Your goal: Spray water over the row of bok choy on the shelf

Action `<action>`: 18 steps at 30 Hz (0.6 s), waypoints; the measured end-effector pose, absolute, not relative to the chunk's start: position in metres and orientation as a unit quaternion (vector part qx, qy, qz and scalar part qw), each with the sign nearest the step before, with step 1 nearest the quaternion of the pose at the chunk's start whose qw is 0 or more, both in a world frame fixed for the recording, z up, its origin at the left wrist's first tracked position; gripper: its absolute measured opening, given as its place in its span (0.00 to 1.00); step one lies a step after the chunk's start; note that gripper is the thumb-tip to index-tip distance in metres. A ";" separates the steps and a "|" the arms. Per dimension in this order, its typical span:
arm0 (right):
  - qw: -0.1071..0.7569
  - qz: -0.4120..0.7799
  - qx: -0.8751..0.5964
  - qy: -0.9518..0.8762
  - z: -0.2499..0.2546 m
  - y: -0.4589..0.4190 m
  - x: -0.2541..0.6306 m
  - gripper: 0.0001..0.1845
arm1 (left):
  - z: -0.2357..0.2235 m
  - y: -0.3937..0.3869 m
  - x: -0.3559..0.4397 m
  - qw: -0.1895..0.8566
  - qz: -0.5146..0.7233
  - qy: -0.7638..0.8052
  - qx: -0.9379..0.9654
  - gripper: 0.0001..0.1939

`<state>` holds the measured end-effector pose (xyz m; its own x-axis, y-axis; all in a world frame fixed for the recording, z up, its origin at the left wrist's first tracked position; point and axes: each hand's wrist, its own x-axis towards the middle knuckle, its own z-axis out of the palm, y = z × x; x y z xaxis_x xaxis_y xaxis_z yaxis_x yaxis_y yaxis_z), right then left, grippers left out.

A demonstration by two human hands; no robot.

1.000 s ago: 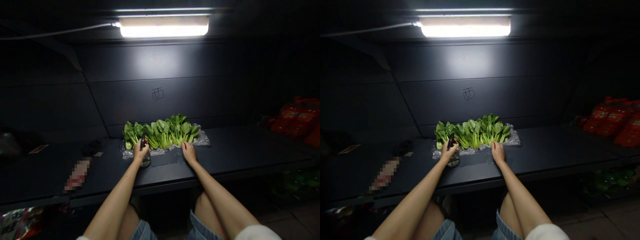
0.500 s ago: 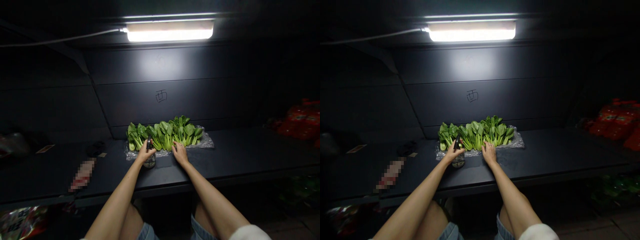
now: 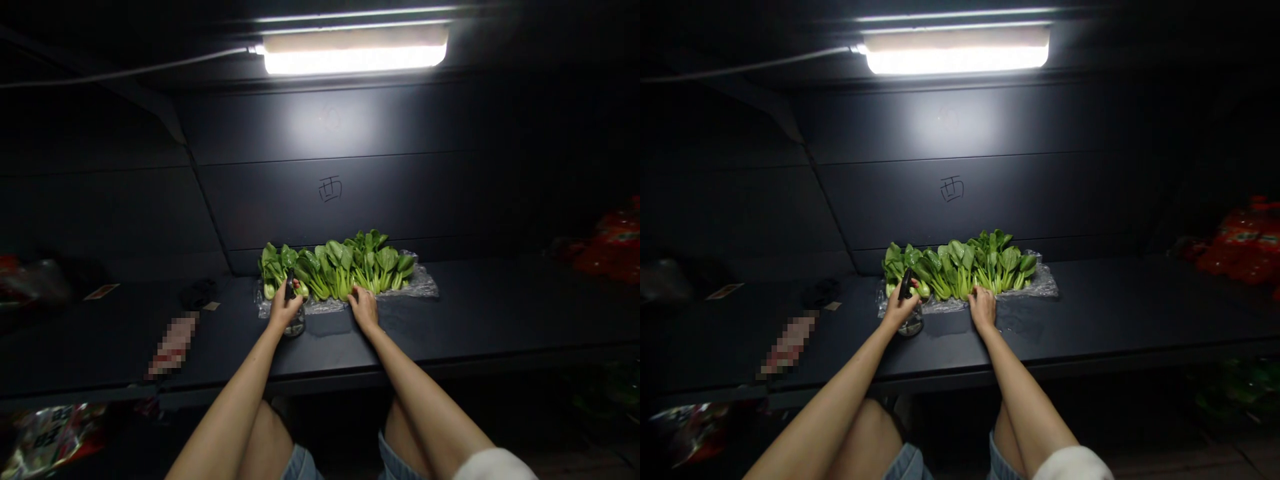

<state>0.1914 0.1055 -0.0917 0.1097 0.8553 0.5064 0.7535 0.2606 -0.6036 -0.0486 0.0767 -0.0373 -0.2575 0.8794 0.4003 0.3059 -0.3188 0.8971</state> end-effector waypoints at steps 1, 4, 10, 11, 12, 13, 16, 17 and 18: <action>0.431 0.056 -0.609 -0.664 -0.091 0.105 0.191 0.17 | -0.036 0.076 -0.052 0.246 0.587 0.531 0.559 0.17; 0.429 0.044 -0.619 -0.656 -0.089 0.102 0.187 0.22 | -0.031 0.073 -0.058 0.272 0.593 0.517 0.554 0.19; 0.434 -0.032 -0.613 -0.659 -0.084 0.094 0.180 0.30 | -0.022 0.067 -0.050 0.292 0.630 0.508 0.510 0.17; 0.430 -0.037 -0.612 -0.662 -0.084 0.093 0.180 0.30 | -0.021 0.067 -0.050 0.289 0.634 0.513 0.502 0.16; 0.426 -0.038 -0.612 -0.665 -0.084 0.093 0.180 0.30 | -0.021 0.067 -0.051 0.284 0.635 0.521 0.495 0.15; 0.422 -0.037 -0.614 -0.666 -0.084 0.093 0.180 0.30 | -0.020 0.066 -0.052 0.280 0.634 0.530 0.489 0.15; 0.417 -0.035 -0.620 -0.664 -0.086 0.094 0.181 0.29 | -0.019 0.066 -0.055 0.276 0.621 0.550 0.486 0.13; 0.417 -0.036 -0.620 -0.664 -0.086 0.094 0.181 0.29 | -0.019 0.066 -0.056 0.277 0.620 0.552 0.484 0.12; 0.417 -0.038 -0.619 -0.665 -0.087 0.094 0.181 0.29 | -0.019 0.065 -0.058 0.279 0.621 0.552 0.481 0.13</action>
